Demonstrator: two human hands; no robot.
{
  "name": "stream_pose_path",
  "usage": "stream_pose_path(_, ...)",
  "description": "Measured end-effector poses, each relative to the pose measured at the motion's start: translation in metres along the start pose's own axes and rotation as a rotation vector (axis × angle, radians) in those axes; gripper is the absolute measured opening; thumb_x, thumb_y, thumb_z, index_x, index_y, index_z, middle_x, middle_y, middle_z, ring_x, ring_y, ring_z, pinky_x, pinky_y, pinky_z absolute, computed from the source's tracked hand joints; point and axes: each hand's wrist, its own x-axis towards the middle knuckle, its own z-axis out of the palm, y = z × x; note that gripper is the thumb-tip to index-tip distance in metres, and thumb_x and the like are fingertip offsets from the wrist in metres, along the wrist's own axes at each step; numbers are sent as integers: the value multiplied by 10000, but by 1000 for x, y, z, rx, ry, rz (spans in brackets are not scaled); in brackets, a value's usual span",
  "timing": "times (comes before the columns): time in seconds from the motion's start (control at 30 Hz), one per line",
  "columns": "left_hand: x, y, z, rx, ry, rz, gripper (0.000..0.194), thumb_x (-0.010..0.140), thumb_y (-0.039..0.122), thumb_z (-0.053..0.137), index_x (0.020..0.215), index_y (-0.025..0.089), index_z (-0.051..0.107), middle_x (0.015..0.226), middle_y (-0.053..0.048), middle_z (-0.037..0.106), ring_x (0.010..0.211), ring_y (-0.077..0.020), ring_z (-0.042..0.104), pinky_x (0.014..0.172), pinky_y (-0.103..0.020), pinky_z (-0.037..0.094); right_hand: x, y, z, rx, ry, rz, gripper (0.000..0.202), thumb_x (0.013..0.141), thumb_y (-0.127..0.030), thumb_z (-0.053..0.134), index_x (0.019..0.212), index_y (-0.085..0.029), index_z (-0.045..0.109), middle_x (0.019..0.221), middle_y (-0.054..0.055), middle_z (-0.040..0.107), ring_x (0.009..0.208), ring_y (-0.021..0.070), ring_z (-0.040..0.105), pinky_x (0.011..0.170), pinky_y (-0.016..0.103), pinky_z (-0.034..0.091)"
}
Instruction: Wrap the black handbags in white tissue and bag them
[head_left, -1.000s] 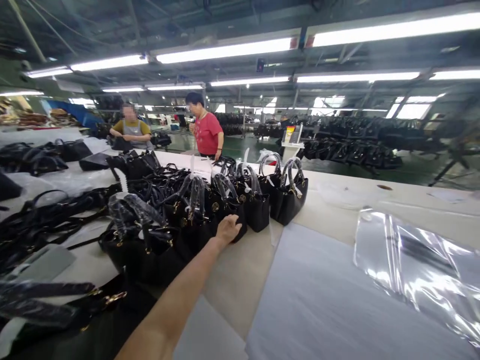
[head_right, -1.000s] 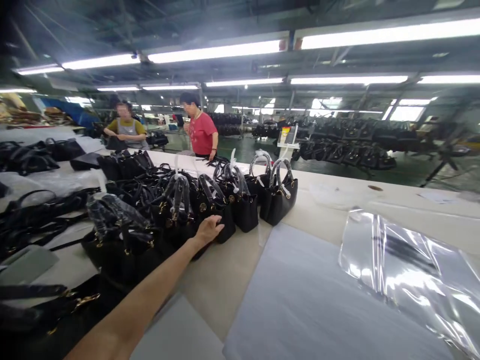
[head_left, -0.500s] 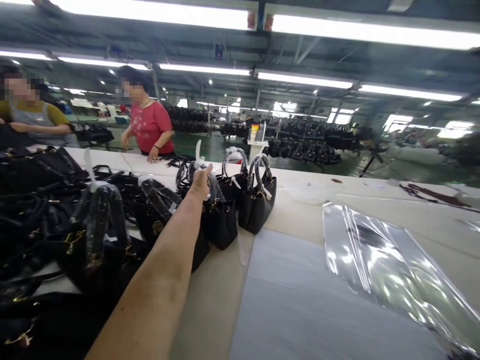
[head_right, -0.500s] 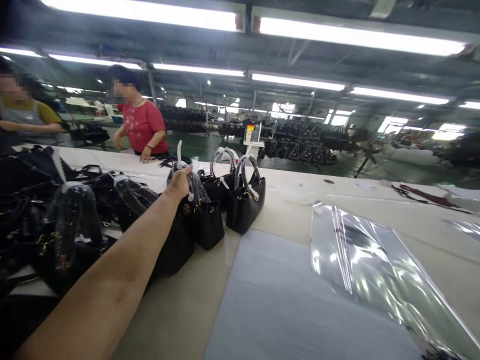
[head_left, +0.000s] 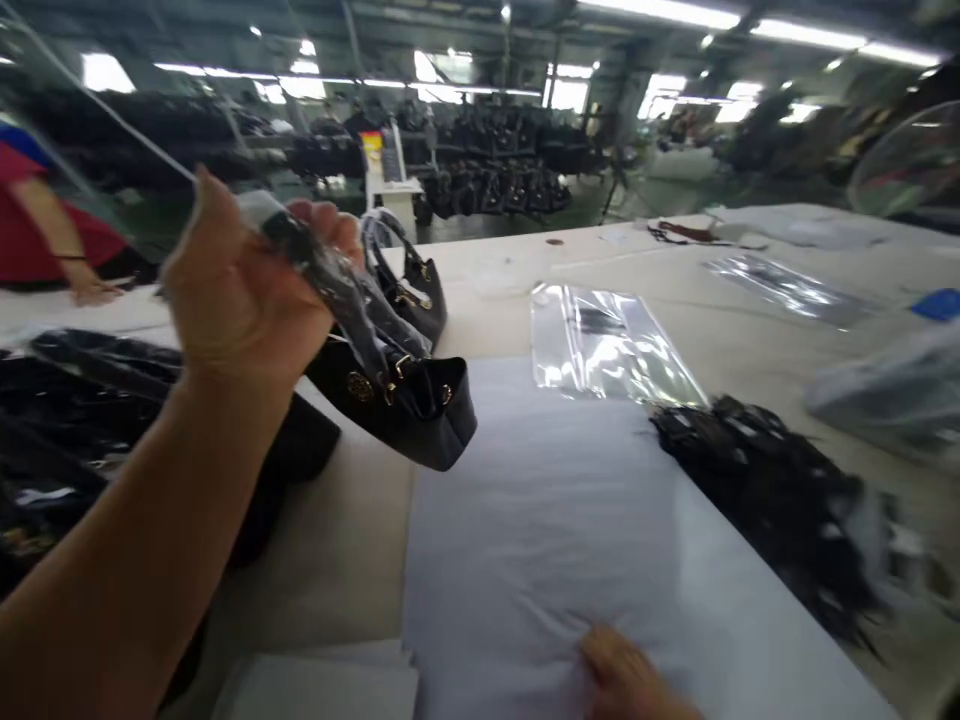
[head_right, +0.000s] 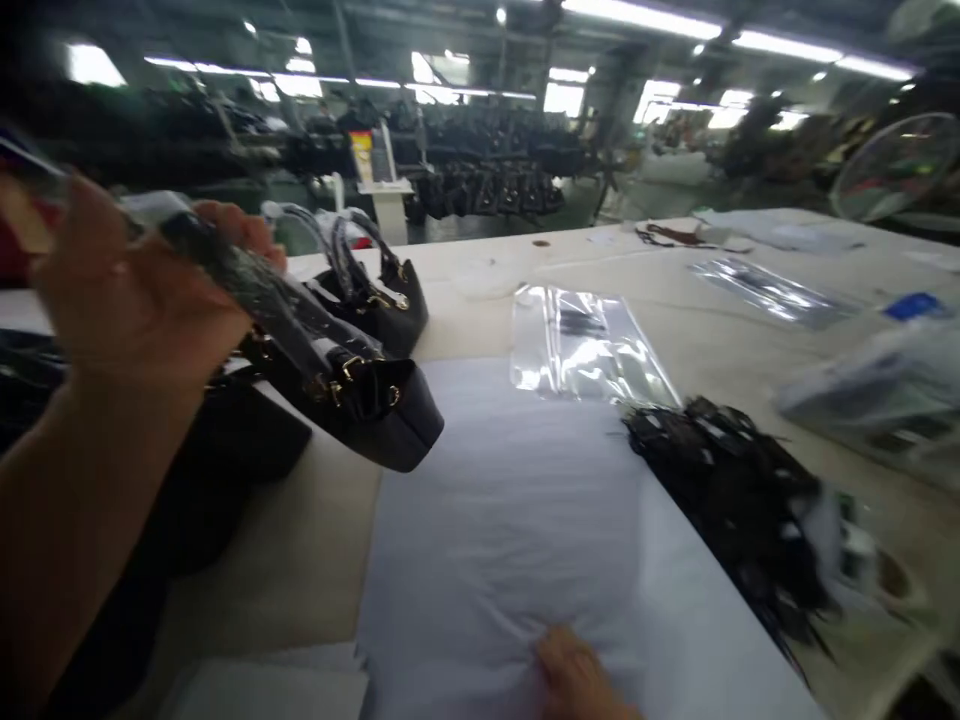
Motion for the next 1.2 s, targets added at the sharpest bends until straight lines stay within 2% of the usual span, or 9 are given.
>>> stream_pose_path(0.03,-12,4,17,17,-64,-19,493,955,444,239,763,200,622,872,25,659,1093,-148,559,1071,-302,370,-2,-2,0,12,-30,29,341,734,-389,700,996,-186,617,1032,63,610,990,237,564,859,417,464)
stream_pose_path(0.1,-37,4,49,28,-71,-69,478,943,472,259,820,202,634,959,24,663,1233,-185,459,1121,-338,309,-6,-5,-5,-29,-123,32,419,623,-363,769,978,-188,632,1048,73,614,1020,260,550,899,402,428)
stream_pose_path(0.27,-105,-26,116,-95,156,-308,433,871,545,404,816,199,660,979,-32,687,1233,-244,465,1077,-384,395,-34,3,-16,-44,148,-206,421,755,-289,638,1169,-243,578,1303,89,509,1211,317,404,1047,493,234)
stream_pose_path(0.4,-150,-52,160,-135,184,-369,460,863,569,406,826,187,659,1054,-77,667,1207,-258,493,1039,-415,424,-70,29,-18,6,222,-145,407,820,-109,451,1161,-275,597,1207,79,587,1142,304,471,976,479,312)
stream_pose_path(0.5,-176,-63,195,-116,152,-315,448,847,589,432,869,202,656,1105,-69,647,1220,-263,480,1028,-411,428,-92,47,-21,97,162,-115,350,787,-198,544,1130,-188,612,1151,135,597,1092,309,503,958,458,346)
stream_pose_path(0.63,-197,-72,234,-112,175,-260,374,827,570,494,890,236,649,1077,-36,662,1213,-242,489,1044,-388,404,-95,57,-25,483,154,-27,656,691,-432,660,1271,-176,490,1208,140,561,1120,314,498,1013,473,309)
stream_pose_path(0.77,-204,-84,256,-101,184,-236,295,816,512,555,895,244,646,1016,-18,683,1184,-225,517,1046,-378,392,-72,57,-38,1147,111,174,726,699,-394,603,1347,-173,363,1094,109,599,922,242,600,825,390,459)
stream_pose_path(0.9,-200,-97,266,-87,158,-234,237,821,459,572,890,245,648,1028,-12,682,1184,-210,516,1023,-358,409,-48,56,-62,1597,175,232,806,632,-341,651,1351,-203,316,990,61,629,911,207,594,777,343,464)
stream_pose_path(1.2,-199,-106,268,-76,182,-244,171,850,394,550,888,259,648,1057,2,679,1174,-172,524,1036,-311,393,-13,70,-95,1507,224,248,701,647,-304,617,1301,-212,384,826,14,626,765,170,586,616,266,428)
